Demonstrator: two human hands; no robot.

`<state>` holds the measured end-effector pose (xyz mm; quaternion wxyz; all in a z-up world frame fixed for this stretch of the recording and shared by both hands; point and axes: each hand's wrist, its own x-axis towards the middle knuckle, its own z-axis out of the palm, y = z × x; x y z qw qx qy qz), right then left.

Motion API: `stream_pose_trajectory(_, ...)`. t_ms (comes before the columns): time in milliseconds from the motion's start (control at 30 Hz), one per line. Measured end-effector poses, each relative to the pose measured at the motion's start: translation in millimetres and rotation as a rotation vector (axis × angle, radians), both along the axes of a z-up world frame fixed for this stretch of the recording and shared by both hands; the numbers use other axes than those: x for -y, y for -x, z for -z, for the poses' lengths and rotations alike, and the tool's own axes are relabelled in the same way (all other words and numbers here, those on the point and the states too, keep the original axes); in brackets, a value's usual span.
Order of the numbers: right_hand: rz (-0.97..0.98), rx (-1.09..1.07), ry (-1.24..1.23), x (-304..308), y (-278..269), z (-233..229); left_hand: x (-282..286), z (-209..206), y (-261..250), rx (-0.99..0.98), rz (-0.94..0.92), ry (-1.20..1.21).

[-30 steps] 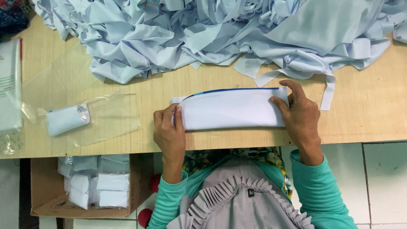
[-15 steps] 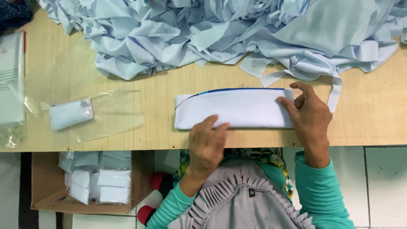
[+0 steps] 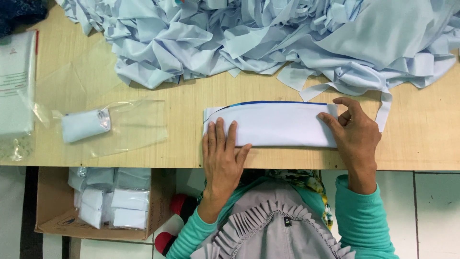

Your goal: The person folds light blue fabric pieces on a wooden table, then places each folded piece into a clear plastic bag. The person repeats this process with multiple fabric pieces, stacking the packaged items in a cardboard box below the table.

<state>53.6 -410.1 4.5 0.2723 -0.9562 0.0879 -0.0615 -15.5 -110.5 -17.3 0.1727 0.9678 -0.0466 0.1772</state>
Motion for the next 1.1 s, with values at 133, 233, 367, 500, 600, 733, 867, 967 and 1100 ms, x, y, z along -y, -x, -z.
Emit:
stream_pose_trajectory(133,0.000,0.013,-0.003,-0.6,-0.8,-0.8,-5.8,-1.7,0.8,0.001,-0.023,-0.083)
stream_pose_trajectory(233,-0.005,0.020,0.005,-0.1,-0.2,-1.3,-6.4,-1.8,1.5,-0.044,-0.034,-0.127)
stream_pose_trajectory(367,-0.044,0.094,-0.008,-2.1,-3.3,-5.9,-9.6,-6.8,-4.9,0.010,0.044,-0.258)
stream_pose_trajectory(500,-0.118,0.235,-0.045,-4.8,3.4,-9.6,-9.5,-7.1,-6.7,0.071,0.089,-0.293)
stream_pose_trajectory(600,-0.245,0.362,0.148,-15.0,19.2,-17.3,-9.7,-2.6,-7.0,0.078,0.099,-0.309)
stream_pose_trajectory(733,-0.503,0.437,0.213,-43.6,34.5,-14.4,-11.8,-2.1,-8.1,0.076,0.116,-0.301)
stream_pose_trajectory(867,-0.645,0.478,0.340,-50.9,30.1,-15.8,-24.2,-20.7,-15.0,0.109,0.181,-0.357)
stream_pose_trajectory(967,-0.677,0.456,0.452,-48.9,28.8,-22.5,-39.7,-29.6,-19.7,0.102,0.257,-0.366)
stream_pose_trajectory(1100,-0.659,0.462,0.541,-43.0,27.7,-24.4,-57.0,-19.3,-25.9,0.089,0.301,-0.352)
